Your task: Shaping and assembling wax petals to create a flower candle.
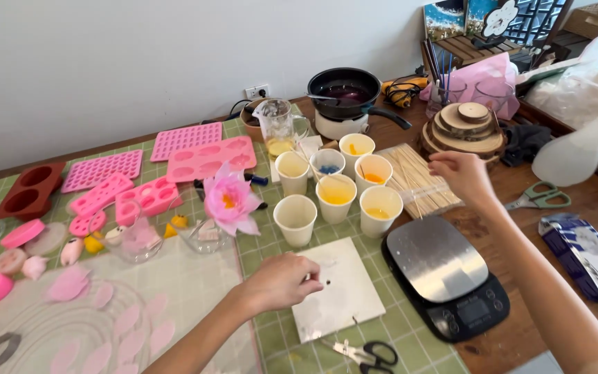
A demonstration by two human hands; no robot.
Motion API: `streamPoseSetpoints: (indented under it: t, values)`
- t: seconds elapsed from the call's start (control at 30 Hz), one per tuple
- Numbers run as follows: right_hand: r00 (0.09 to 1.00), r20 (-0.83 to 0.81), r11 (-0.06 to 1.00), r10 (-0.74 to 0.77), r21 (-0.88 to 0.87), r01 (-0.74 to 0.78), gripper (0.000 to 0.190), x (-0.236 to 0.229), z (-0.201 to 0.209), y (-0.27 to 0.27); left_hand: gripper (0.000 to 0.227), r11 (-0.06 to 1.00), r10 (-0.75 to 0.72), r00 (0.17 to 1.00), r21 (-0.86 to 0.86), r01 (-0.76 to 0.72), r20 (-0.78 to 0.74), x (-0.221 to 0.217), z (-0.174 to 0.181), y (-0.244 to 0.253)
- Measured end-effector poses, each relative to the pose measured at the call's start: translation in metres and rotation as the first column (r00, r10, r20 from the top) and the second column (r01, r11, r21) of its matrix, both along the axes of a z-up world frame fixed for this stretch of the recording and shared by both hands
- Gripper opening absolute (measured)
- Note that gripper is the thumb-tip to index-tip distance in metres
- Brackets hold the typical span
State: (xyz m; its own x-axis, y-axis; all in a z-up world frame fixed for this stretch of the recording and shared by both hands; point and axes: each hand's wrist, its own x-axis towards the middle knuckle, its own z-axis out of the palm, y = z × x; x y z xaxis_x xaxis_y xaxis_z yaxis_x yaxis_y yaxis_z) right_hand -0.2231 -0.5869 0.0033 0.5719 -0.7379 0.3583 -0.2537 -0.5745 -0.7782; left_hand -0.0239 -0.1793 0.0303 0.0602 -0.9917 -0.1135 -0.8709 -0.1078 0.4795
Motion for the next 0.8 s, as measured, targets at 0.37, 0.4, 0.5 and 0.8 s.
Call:
streamPoseSetpoints:
  t: [0.37,0.4,0.5,0.8]
  values:
    - [0.987,-0.161,0.979,-0.026,-0.204,-0.007,0.03,0.136,-0.069,-0.129,0.022,0.922,0.323,0.85,0.343,-0.182,-0.417,0.071,-0.069,-0.001]
    - [0.981,-0.186,0.988,-0.061,-0.151,0.033,0.032,0.144,-0.069,-0.132,0.021,0.92,0.342,0.835,0.335,-0.204,-0.431,0.077,-0.076,0.002]
    - [0.98,-0.185,0.994,-0.076,-0.095,0.059,0.035,0.165,-0.076,-0.144,0.022,0.892,0.393,0.865,0.358,-0.276,-0.312,0.09,-0.082,0.005]
    - [0.988,-0.146,0.996,0.049,-0.07,-0.06,0.048,0.233,-0.137,-0.199,0.023,0.89,0.32,0.946,0.324,-0.321,0.059,0.122,-0.149,0.014]
